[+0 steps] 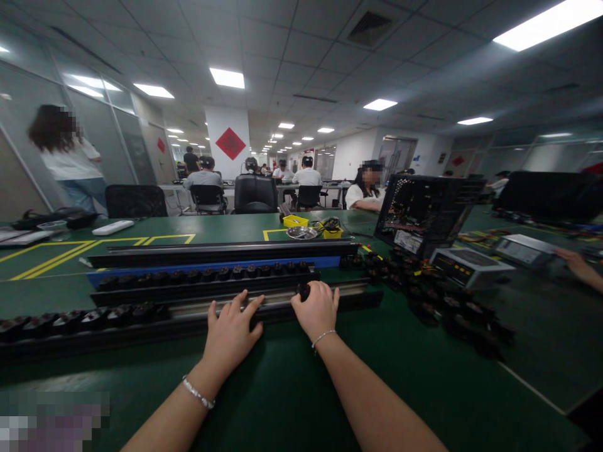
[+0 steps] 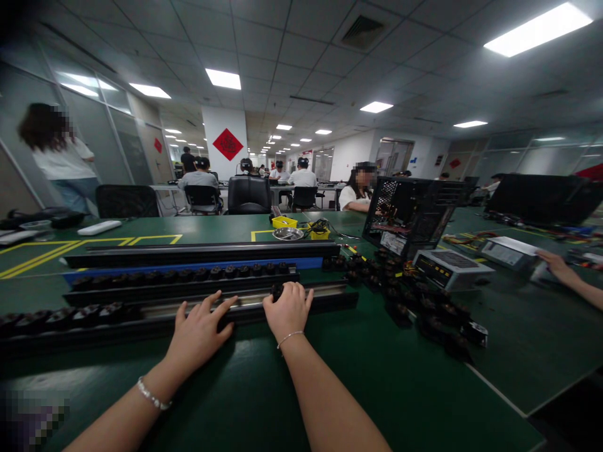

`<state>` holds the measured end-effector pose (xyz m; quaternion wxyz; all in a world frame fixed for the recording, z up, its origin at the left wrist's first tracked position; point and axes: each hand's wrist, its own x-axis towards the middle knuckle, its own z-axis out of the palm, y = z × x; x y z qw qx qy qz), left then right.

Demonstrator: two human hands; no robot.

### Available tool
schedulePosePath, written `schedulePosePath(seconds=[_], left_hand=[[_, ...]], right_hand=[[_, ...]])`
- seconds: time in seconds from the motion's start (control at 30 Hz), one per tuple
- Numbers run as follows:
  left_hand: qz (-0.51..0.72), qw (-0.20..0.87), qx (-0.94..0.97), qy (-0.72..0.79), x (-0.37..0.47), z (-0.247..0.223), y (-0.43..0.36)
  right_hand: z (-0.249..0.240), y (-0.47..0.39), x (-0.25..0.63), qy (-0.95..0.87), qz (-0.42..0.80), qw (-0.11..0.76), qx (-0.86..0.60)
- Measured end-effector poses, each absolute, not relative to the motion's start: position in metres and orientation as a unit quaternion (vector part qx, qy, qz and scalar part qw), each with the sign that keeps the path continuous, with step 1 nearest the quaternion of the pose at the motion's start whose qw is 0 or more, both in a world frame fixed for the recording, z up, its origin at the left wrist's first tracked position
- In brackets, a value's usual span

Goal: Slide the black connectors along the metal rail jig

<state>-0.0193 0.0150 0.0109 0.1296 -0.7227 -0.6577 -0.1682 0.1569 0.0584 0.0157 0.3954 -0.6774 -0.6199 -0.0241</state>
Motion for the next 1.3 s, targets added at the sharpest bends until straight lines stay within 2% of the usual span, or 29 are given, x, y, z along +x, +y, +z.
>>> schedulePosePath(seconds=[1.3], left_hand=[[-0.179,0.134,-0.726,-0.65,-0.022,0.008,0.016]], right_hand=[[0.01,0.066,0.17,-0.595,-0.025,0.39,-0.702]])
